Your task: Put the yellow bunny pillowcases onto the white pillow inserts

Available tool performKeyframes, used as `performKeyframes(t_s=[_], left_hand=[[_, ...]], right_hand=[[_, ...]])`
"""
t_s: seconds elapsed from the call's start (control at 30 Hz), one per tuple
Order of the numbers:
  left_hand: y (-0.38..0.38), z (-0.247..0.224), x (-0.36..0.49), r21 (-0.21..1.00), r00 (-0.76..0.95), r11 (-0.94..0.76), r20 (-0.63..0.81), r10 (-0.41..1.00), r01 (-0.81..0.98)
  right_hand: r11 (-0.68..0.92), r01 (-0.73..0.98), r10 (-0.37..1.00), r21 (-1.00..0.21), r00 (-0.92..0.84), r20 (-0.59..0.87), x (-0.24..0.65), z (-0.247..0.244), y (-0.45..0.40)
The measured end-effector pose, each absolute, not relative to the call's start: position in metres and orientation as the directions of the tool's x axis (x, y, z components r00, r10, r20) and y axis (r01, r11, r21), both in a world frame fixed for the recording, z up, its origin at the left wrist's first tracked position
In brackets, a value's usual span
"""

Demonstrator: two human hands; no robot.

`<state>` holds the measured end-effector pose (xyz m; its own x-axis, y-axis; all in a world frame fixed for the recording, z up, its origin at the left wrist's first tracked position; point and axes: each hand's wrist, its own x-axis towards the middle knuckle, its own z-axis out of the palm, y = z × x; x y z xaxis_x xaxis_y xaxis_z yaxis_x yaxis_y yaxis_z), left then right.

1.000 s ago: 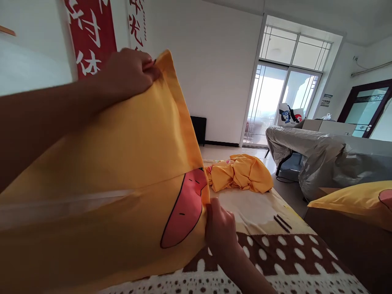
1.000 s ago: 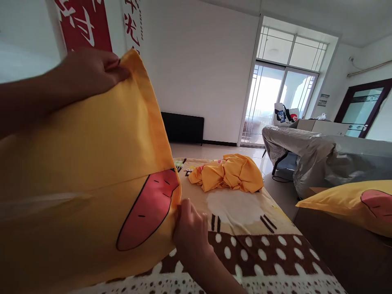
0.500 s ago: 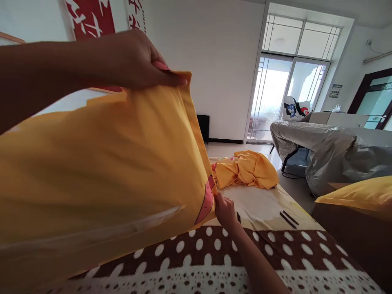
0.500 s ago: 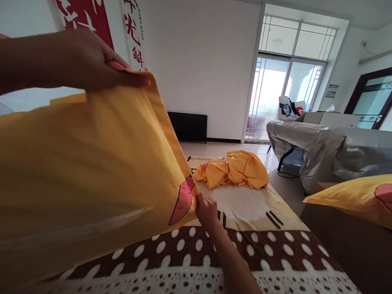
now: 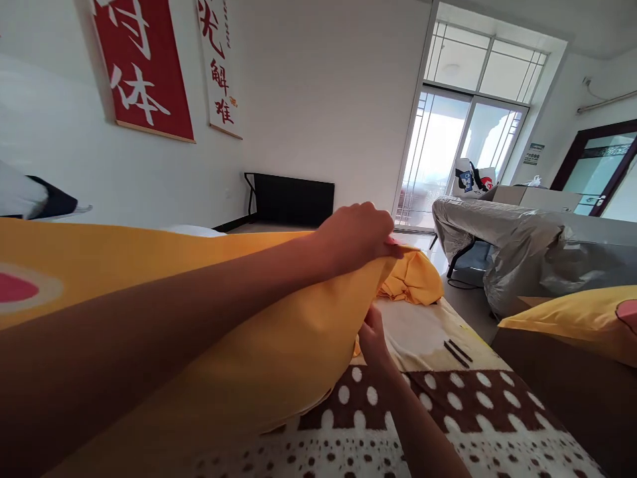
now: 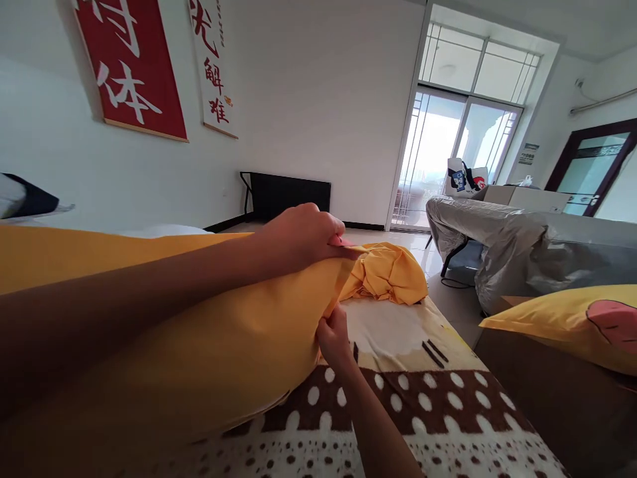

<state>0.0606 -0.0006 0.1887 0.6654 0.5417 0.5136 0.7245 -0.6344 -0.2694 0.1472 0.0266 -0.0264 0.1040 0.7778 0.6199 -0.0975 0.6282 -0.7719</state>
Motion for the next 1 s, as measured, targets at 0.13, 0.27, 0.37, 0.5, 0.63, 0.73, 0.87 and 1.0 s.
performKeyframes(t_s=[0.13,0.27,0.37,0.5,0.63,0.73,0.87,1.0], left_hand=[[-0.016,0.172,0.074,-0.349,0.733,-0.664,0.485,0.477,0.662],[-0.033,0.163,0.078,-0.374,0.744,-0.672,0.52,0.419,0.639],[-0.037,0.157,0.072,-0.379,0.696,-0.619,0.584,0.418,0.688],[-0.032,0.155,0.058,-0.44,0.633,-0.46,0.612,0.474,0.771],[-0.04,0.153,0.057,-0.342,0.656,-0.56,0.403,0.638,0.754],[-0.054,0.143,0.07,-0.367,0.692,-0.588,0.417,0.589,0.721],[-0.059,0.133,0.076,-0.539,0.703,-0.451,0.536,0.467,0.711],[-0.04,0.15,0.054,-0.628,0.731,-0.387,0.497,0.468,0.675]], right_hand=[[0.621,-0.127,0.778,-0.774,0.226,0.587,0.135,-0.035,0.021],[0.664,-0.135,0.735,-0.735,0.302,0.608,0.133,-0.034,0.02],[0.673,-0.069,0.703,-0.737,0.372,0.607,0.135,-0.032,0.02],[0.645,0.126,0.651,-0.754,0.426,0.628,0.137,-0.034,0.021],[0.586,0.266,0.635,-0.765,0.435,0.638,0.138,-0.04,0.02],[0.591,0.271,0.658,-0.76,0.383,0.648,0.137,-0.043,0.02],[0.598,0.259,0.665,-0.759,0.369,0.649,0.137,-0.043,0.022],[0.646,0.191,0.676,-0.739,0.307,0.67,0.14,-0.044,0.032]])
